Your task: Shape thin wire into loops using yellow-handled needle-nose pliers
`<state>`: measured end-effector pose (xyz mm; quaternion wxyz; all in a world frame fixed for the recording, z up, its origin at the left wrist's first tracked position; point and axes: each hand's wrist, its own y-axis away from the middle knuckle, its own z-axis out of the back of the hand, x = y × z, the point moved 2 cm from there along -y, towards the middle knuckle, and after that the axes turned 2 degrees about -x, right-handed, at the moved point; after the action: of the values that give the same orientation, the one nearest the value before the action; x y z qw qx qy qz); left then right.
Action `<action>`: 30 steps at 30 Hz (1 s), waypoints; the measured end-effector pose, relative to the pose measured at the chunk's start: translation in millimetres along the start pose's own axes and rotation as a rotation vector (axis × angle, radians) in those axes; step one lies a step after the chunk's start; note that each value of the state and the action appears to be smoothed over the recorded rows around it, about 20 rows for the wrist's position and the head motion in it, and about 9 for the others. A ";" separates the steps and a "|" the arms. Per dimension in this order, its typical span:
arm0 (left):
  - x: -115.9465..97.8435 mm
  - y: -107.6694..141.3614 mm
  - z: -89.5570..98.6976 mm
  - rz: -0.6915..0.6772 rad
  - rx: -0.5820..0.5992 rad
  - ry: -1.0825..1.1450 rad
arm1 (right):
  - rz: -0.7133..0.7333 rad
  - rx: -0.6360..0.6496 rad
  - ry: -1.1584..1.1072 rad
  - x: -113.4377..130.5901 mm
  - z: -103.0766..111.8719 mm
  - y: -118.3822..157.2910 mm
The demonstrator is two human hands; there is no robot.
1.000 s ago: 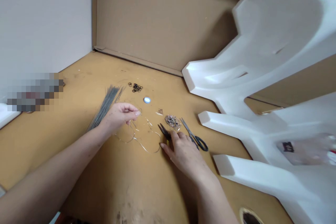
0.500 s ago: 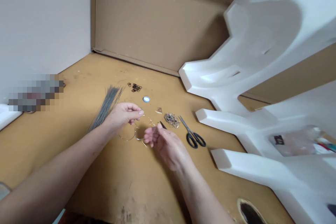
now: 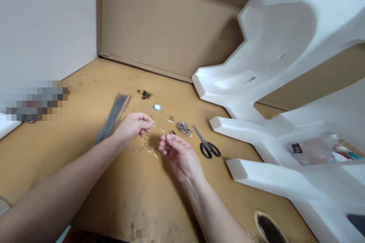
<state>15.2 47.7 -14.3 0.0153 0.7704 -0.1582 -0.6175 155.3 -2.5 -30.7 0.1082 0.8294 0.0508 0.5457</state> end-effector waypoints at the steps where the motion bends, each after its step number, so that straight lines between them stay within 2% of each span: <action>1: 0.8 -0.2 -0.3 0.001 -0.006 0.010 | 0.008 -0.011 0.002 0.1 0.1 0.2; 11: 9.6 -2.6 -1.8 0.058 0.006 0.086 | 0.006 -0.065 -0.040 1.8 1.8 0.6; 17: 10.7 -4.8 1.4 0.087 0.120 0.008 | 0.019 -0.082 -0.025 1.3 3.5 -1.0; 23: 12.7 -3.8 1.1 0.060 0.199 -0.093 | 0.062 -0.087 0.030 0.8 4.4 0.8; 30: 11.0 -2.7 -3.0 0.055 0.140 -0.104 | 0.051 -0.062 0.015 -0.6 2.1 2.6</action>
<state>20.7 46.9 -24.6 -0.0301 0.7319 -0.2226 -0.6433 156.9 -5.4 -31.4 0.1195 0.8227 0.0136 0.5556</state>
